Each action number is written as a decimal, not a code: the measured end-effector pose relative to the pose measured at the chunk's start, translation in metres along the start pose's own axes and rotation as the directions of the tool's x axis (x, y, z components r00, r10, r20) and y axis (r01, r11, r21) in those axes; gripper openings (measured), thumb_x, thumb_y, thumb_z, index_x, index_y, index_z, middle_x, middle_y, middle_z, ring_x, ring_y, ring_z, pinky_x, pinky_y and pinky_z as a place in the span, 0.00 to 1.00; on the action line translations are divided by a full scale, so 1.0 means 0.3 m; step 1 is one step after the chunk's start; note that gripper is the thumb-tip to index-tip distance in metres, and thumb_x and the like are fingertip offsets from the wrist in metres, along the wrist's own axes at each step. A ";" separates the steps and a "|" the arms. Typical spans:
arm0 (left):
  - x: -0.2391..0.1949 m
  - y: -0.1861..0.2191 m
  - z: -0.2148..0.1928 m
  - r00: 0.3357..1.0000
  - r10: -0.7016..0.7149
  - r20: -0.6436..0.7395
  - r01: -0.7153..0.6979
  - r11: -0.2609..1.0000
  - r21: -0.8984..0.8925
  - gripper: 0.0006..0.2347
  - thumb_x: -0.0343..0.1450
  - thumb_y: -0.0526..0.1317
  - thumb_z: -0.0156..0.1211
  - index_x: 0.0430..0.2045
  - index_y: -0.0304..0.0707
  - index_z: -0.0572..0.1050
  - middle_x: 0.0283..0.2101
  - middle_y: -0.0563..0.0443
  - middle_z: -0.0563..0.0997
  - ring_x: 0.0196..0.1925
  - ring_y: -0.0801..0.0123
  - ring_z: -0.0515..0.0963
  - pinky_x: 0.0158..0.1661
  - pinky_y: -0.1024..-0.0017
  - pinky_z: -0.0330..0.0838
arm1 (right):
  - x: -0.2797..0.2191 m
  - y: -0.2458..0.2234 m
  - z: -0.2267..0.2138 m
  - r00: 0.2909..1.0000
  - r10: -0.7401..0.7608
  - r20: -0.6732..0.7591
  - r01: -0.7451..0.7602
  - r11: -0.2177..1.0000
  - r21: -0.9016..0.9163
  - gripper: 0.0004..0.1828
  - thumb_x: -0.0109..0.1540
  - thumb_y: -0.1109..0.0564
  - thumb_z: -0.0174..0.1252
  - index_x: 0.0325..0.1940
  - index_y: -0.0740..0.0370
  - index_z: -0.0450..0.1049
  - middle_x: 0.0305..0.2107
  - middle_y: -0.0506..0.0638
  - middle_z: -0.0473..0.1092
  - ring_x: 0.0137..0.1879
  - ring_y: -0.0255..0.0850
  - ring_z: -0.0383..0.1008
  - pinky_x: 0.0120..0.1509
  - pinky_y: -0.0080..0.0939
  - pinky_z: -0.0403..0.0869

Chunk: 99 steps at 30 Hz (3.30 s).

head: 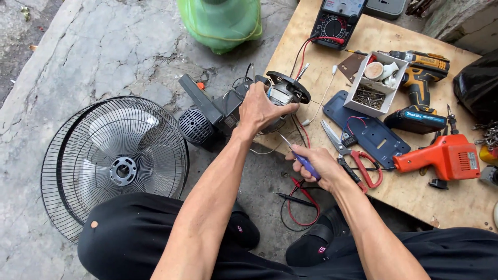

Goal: The person sits on the floor and repairs a fan motor by using a screwdriver to remove screws and a small black component. They then use pliers to strip the ends of red and black wires and connect them to the motor terminals.

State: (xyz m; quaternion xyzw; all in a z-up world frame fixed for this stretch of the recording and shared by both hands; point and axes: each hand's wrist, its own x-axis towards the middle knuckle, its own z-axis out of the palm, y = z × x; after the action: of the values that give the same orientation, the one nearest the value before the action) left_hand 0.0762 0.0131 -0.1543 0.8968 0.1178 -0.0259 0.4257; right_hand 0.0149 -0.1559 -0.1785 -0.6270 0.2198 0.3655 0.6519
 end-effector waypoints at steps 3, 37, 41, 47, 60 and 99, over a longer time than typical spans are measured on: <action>0.001 -0.028 0.011 0.999 0.036 -0.022 -0.035 0.999 0.008 0.33 0.45 0.62 0.65 0.31 0.37 0.64 0.34 0.47 0.67 0.42 0.60 0.72 0.44 0.59 0.67 | 0.039 0.055 -0.019 0.833 -0.553 -0.026 0.280 0.461 -0.842 0.16 0.53 0.44 0.54 0.36 0.55 0.75 0.25 0.58 0.72 0.35 0.56 0.72 0.36 0.52 0.71; -0.006 -0.044 0.014 0.999 0.028 -0.020 -0.029 0.999 -0.037 0.33 0.43 0.61 0.67 0.32 0.37 0.65 0.37 0.45 0.69 0.44 0.57 0.71 0.46 0.62 0.65 | 0.013 0.086 0.027 0.826 -0.534 -0.183 0.227 0.611 -0.759 0.18 0.49 0.41 0.59 0.30 0.55 0.67 0.20 0.50 0.69 0.34 0.52 0.71 0.38 0.51 0.68; -0.010 -0.051 0.017 0.999 0.020 -0.038 -0.022 0.999 -0.050 0.33 0.43 0.60 0.68 0.32 0.38 0.65 0.37 0.45 0.68 0.44 0.57 0.71 0.46 0.62 0.65 | 0.059 0.085 0.015 0.958 -0.267 -0.102 0.189 0.860 -0.475 0.21 0.53 0.39 0.50 0.19 0.58 0.71 0.09 0.48 0.63 0.17 0.36 0.63 0.22 0.33 0.63; -0.007 -0.052 0.020 0.998 0.032 -0.054 -0.035 0.998 -0.053 0.33 0.43 0.59 0.68 0.31 0.37 0.65 0.36 0.45 0.69 0.44 0.56 0.72 0.46 0.62 0.65 | 0.046 0.108 0.011 0.596 -0.796 0.103 0.302 0.104 -0.947 0.12 0.53 0.47 0.55 0.31 0.57 0.66 0.21 0.51 0.64 0.28 0.49 0.71 0.27 0.49 0.70; -0.011 -0.054 0.015 0.999 0.017 -0.044 -0.020 0.997 -0.073 0.33 0.42 0.60 0.68 0.31 0.37 0.65 0.37 0.46 0.68 0.45 0.58 0.71 0.48 0.64 0.63 | 0.015 0.009 0.025 0.993 -0.073 0.098 0.078 0.996 -0.049 0.21 0.57 0.48 0.51 0.26 0.73 0.68 0.06 0.51 0.59 0.05 0.31 0.52 0.04 0.28 0.50; -0.283 -0.194 0.323 0.750 -0.633 0.192 0.372 0.164 -0.913 0.18 0.57 0.38 0.60 0.39 0.31 0.70 0.34 0.40 0.74 0.35 0.65 0.75 0.36 0.73 0.72 | 0.051 0.069 0.072 0.915 -0.394 -0.085 0.273 0.759 -0.591 0.12 0.54 0.51 0.52 0.38 0.57 0.74 0.17 0.52 0.69 0.18 0.40 0.70 0.30 0.39 0.70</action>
State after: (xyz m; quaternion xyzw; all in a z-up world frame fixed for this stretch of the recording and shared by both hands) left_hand -0.0147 -0.0421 -0.2476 0.4041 0.4522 0.0094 0.7951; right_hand 0.0053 -0.1327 -0.2011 -0.8552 0.0508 0.2252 0.4641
